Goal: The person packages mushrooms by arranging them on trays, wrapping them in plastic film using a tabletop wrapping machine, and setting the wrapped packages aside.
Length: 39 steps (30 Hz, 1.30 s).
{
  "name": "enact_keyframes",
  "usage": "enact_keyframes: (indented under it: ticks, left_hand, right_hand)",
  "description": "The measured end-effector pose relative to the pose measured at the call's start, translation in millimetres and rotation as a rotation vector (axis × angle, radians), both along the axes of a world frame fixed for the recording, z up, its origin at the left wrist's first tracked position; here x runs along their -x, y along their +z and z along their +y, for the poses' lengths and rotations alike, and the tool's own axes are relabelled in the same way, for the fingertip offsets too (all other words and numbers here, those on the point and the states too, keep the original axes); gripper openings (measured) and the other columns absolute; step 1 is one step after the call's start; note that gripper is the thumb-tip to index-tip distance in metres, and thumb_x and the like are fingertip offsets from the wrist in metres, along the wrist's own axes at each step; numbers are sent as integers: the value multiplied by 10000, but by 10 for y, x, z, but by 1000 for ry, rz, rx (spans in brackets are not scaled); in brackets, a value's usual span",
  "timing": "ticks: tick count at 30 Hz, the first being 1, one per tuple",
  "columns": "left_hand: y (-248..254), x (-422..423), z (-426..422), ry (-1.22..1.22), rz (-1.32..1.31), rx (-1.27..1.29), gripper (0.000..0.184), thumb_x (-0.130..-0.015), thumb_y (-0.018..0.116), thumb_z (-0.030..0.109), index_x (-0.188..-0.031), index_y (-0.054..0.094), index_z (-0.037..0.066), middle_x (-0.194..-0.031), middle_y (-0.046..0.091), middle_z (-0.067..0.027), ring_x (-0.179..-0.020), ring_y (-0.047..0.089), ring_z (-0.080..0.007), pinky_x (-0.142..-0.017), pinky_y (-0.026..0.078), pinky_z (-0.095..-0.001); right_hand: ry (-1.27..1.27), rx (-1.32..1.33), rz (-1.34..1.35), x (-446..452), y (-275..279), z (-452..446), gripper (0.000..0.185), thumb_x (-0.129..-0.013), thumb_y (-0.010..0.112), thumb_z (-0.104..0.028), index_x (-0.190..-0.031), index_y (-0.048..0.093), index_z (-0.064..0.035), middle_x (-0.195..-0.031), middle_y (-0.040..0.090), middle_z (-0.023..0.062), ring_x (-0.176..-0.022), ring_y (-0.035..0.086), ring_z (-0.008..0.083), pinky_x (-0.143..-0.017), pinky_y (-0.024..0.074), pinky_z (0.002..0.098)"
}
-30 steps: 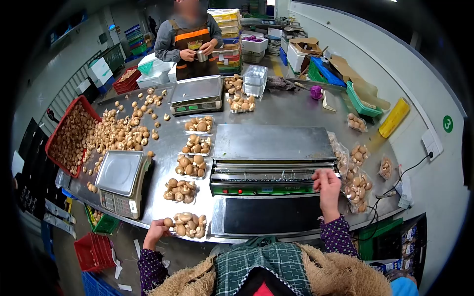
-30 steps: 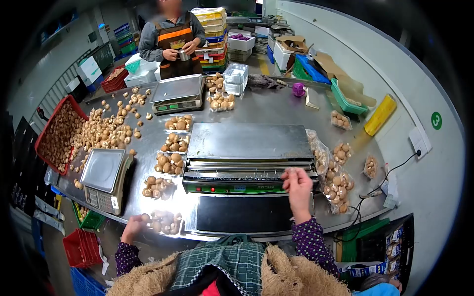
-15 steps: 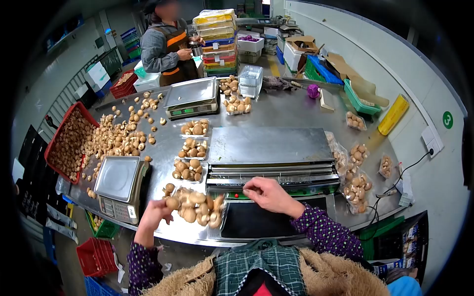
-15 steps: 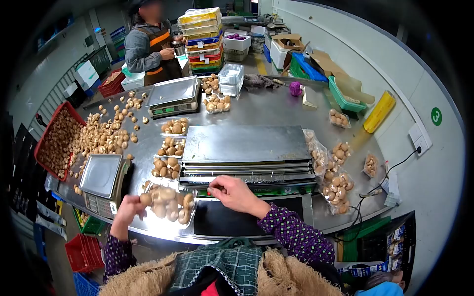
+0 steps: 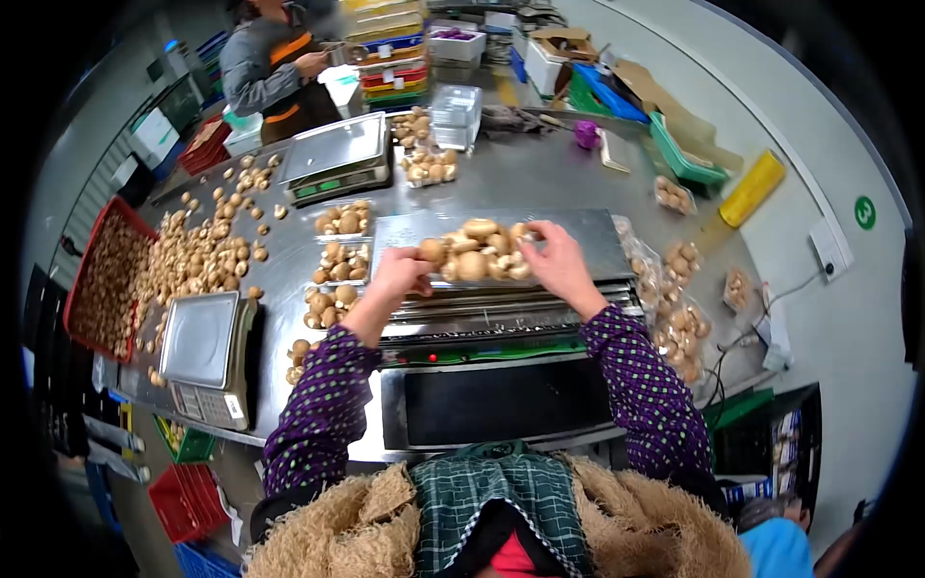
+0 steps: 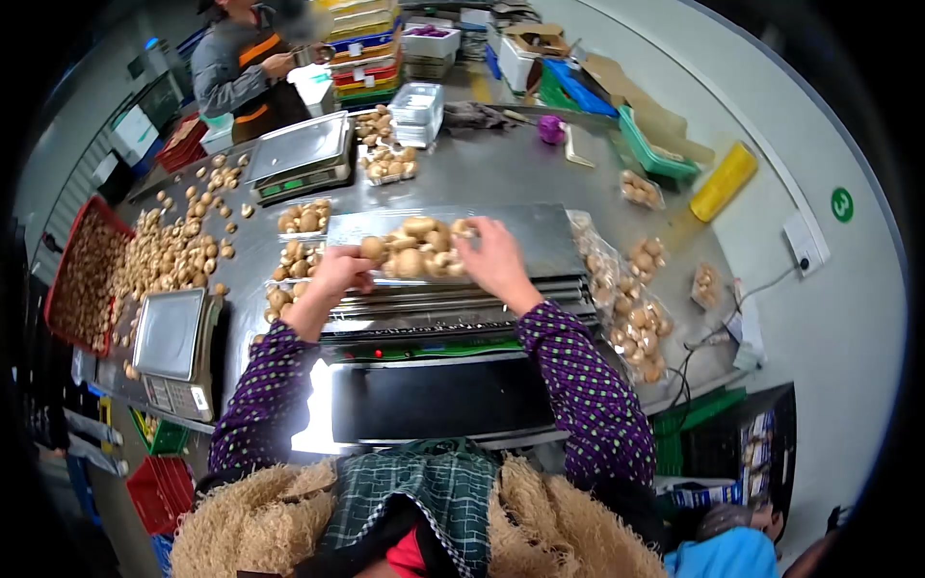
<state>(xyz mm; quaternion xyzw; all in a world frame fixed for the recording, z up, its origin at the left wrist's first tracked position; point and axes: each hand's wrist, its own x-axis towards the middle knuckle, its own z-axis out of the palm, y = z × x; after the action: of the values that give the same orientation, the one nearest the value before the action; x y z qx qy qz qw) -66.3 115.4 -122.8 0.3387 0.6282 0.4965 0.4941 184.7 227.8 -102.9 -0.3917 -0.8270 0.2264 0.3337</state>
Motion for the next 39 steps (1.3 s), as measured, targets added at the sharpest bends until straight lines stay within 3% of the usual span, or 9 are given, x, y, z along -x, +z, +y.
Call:
enact_keyframes:
  ticks: [4, 6, 10, 15, 18, 24, 28, 36, 39]
  left_hand:
    - [-175, -59, 148, -63, -7, 91, 243, -803, 646, 47, -1009, 627, -81, -865, 662, -133, -655, 634, -182, -595, 541, -314]
    - [-120, -57, 24, 77, 758, -172, 324, -802, 646, 96, -1110, 619, 0, -973, 658, -133, -830, 643, -200, -729, 552, -353]
    - [-63, -12, 178, -167, 1187, -492, 345, -722, 721, 109, -1058, 657, 71, -1004, 657, -75, -973, 575, -252, -830, 486, -363]
    - [-32, -191, 238, 130, 891, -794, 304, -771, 715, 95, -1052, 615, 39, -995, 656, -101, -942, 613, -268, -820, 492, -356]
    - [-264, -237, 382, 234, 782, -595, 294, -777, 709, 91, -1047, 613, 31, -1006, 660, -104, -914, 620, -261, -815, 496, -347]
    - [-377, -125, 267, 128, 1097, -567, 286, -770, 739, 173, -1000, 630, 43, -983, 675, -106, -973, 624, -282, -819, 511, -379]
    - [-340, -169, 223, 157, 1204, -597, 245, -761, 745, 181, -938, 640, 48, -993, 676, -102, -1041, 613, -278, -829, 516, -378]
    - [-164, -207, 124, 209, 1062, -681, 277, -722, 730, 162, -949, 610, 58, -1005, 632, -87, -929, 593, -276, -783, 475, -385]
    - [-95, -303, 3, 32, 1320, -828, 172, -691, 740, 134, -798, 611, 98, -864, 592, -50, -824, 573, -257, -702, 447, -364]
  right_hand:
    - [10, 146, -134, -110, -126, 194, 415, -850, 627, -340, -1133, 589, -39, -986, 637, 187, -963, 617, 345, -826, 495, 415]
    - [-60, 108, -309, -46, -77, 245, 462, -855, 609, -380, -1196, 567, -72, -1168, 603, 154, -1042, 590, 330, -864, 481, 409]
    - [70, -230, -243, 308, -132, 313, 441, -878, 581, -356, -1237, 550, -102, -1191, 592, 108, -1114, 540, 306, -931, 432, 425]
    - [308, -227, -126, 455, -226, 246, 340, -847, 625, -250, -1172, 625, -149, -1162, 626, 46, -1080, 550, 256, -931, 377, 391]
    - [296, -266, -57, 440, -267, 175, 340, -851, 621, -241, -1176, 626, -144, -1173, 625, 49, -1062, 563, 252, -926, 377, 388]
    - [413, 201, 37, 289, -129, 397, 333, -907, 525, -209, -1217, 601, -114, -1231, 591, 151, -1164, 526, 305, -1026, 371, 420]
    - [412, -263, -240, 319, -302, 283, 454, -922, 467, -250, -1354, 463, -110, -1346, 497, 162, -1228, 472, 333, -1033, 367, 419]
    - [371, -210, -136, 116, -19, 376, 445, -899, 565, -245, -1316, 490, -107, -1329, 507, 160, -1205, 480, 332, -1007, 385, 423]
    - [373, -213, -71, 219, -39, 432, 406, -887, 586, -247, -1260, 539, -93, -1279, 543, 153, -1165, 512, 320, -973, 416, 399]
